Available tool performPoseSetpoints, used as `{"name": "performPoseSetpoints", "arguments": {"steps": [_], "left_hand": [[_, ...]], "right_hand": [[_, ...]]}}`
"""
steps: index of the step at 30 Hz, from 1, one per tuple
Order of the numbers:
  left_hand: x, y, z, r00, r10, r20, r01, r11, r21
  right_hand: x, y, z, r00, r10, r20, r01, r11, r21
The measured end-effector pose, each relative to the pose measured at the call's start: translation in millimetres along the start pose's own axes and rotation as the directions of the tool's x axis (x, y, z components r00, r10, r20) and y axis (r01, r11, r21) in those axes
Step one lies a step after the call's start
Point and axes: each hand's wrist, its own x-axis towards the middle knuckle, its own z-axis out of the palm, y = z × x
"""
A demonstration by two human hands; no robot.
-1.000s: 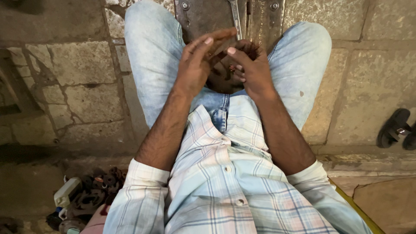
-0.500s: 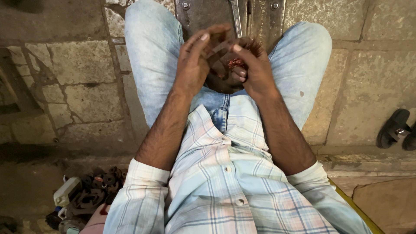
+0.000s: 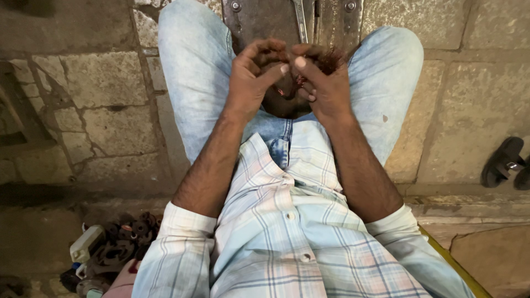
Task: The person sits on the floor and uses both hands to untwist and separate strands of copper wire. They pull the strands apart and place the separated pieces on a metal plate in front of them.
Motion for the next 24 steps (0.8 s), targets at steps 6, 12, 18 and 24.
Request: {"name": "performPoseSetpoints", "arguments": {"steps": [6, 12, 18, 24], "left_hand": [[-5.2, -4.2, 0.1, 0.997, 0.04, 0.065, -0.041, 0.999, 0.01], [-6.6, -2.1, 3.6, 0.997, -0.072, 0.022, 0.07, 0.996, 0.059], [-7.8, -1.1, 2.7, 0.999, -0.003, -0.047, 0.004, 1.0, 0.024], [-9.3, -2.8, 3.9, 0.997, 0.067, 0.032, -0.067, 0.998, 0.002]], "right_hand": [[-1.8, 8.9, 2.7, 0.993, -0.105, 0.06, 0.108, 0.993, -0.049], [0.0, 7.3, -0.3, 0.998, -0.033, 0.046, 0.034, 0.999, -0.006], [-1.7, 4.0, -1.1, 0.997, 0.072, -0.015, -0.071, 0.994, 0.081], [-3.2, 6.9, -1.9, 0.999, 0.031, 0.037, -0.035, 0.995, 0.094]]}}
